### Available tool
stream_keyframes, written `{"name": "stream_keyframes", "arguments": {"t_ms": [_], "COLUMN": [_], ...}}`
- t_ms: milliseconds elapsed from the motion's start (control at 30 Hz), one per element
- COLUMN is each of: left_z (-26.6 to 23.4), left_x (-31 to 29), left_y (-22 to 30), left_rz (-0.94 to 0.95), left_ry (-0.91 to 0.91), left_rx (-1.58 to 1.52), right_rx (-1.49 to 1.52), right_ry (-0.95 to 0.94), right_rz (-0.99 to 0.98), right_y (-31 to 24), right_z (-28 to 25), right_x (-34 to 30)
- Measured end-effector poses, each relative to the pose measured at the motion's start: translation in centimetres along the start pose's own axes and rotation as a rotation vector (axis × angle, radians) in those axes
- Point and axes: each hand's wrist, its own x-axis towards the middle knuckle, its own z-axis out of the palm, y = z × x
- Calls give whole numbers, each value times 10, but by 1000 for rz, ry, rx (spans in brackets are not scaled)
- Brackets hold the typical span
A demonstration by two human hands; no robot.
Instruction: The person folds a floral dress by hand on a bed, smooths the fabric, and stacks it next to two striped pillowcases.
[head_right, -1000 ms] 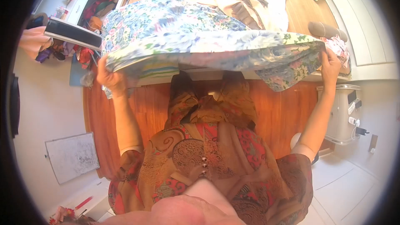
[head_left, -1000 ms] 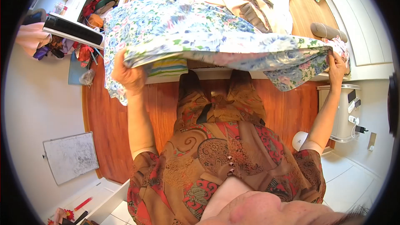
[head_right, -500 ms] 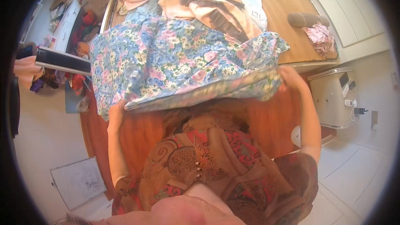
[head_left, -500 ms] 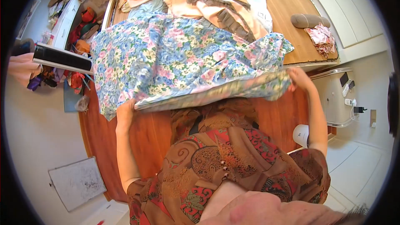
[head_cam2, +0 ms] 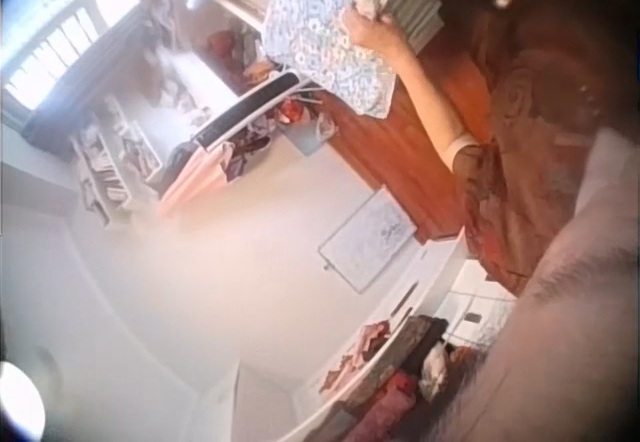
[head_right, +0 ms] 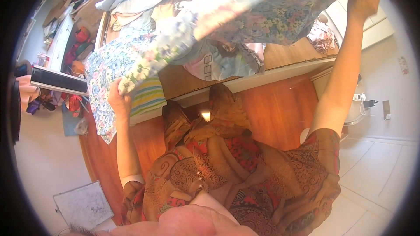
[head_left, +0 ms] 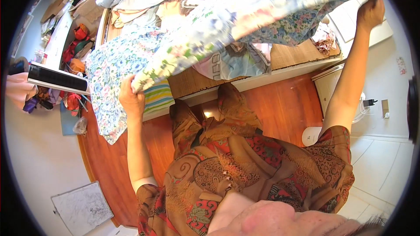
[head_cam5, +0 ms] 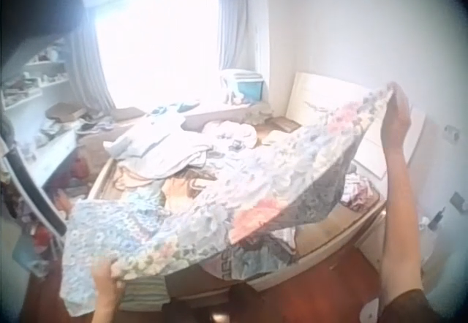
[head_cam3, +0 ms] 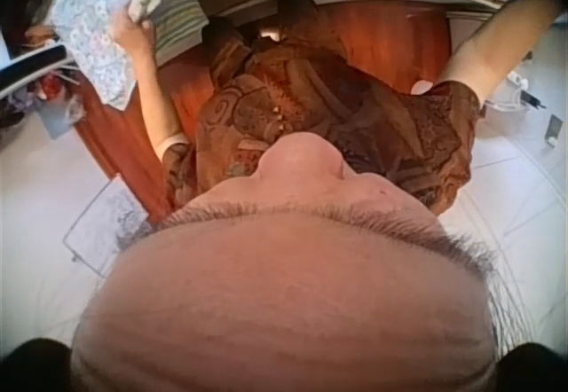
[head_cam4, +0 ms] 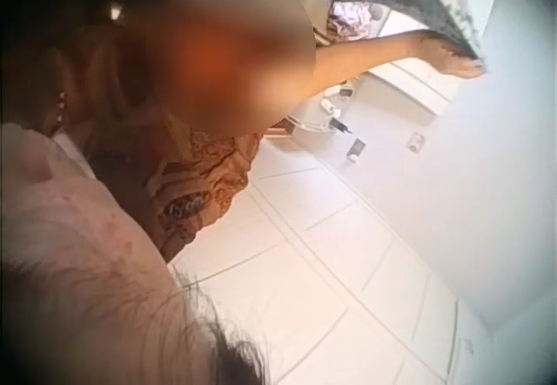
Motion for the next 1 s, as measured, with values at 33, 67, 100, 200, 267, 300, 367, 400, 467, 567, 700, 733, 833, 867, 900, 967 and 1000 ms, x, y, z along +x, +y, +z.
{"name": "stream_keyframes", "arguments": {"t_ms": [33,67,100,200,267,300,367,400,467,567,700,733,833,867,900,967,1000], "left_z": [2,2,2,4,23,37,60,69,80,87,82,87,83,86,89,88,87], "left_x": [-6,-14,-24,-67,-84,-95,-122,-125,-133,-141,-152,-156,-155,-150,-147,-150,-150], "left_y": [-3,-2,1,10,23,26,28,30,25,15,5,1,2,4,4,-2,-1], "left_rz": [18,22,-1,-24,18,64,108,140,179,176,77,57,23,51,37,10,10], "left_ry": [-22,-54,-113,-248,-411,-481,-526,-586,-619,-669,-716,-712,-715,-682,-677,-666,-627], "left_rx": [5,46,50,-4,-44,-65,-11,13,42,73,65,31,-31,-36,-30,-13,-22], "right_rx": [-22,-14,-50,-56,-195,-174,-229,-275,-262,-228,-262,-222,105,30,-37,601,763], "right_ry": [-18,-125,-194,-552,-701,-876,-1137,-1180,-1418,-1450,-1554,-1595,-1733,-1685,-1627,-1536,-1711], "right_rz": [-36,-2,-2,306,121,409,614,675,739,658,702,606,590,428,264,455,670], "right_y": [-4,-1,1,-7,62,72,39,22,-10,-24,-15,-10,-82,-113,-146,-236,-287], "right_z": [-6,-30,-53,-117,-179,-205,-226,-229,-218,-210,-205,-206,-193,-197,-199,-199,-203], "right_x": [-17,-34,-55,-142,-266,-312,-364,-375,-384,-405,-405,-403,-372,-363,-353,-314,-284]}}
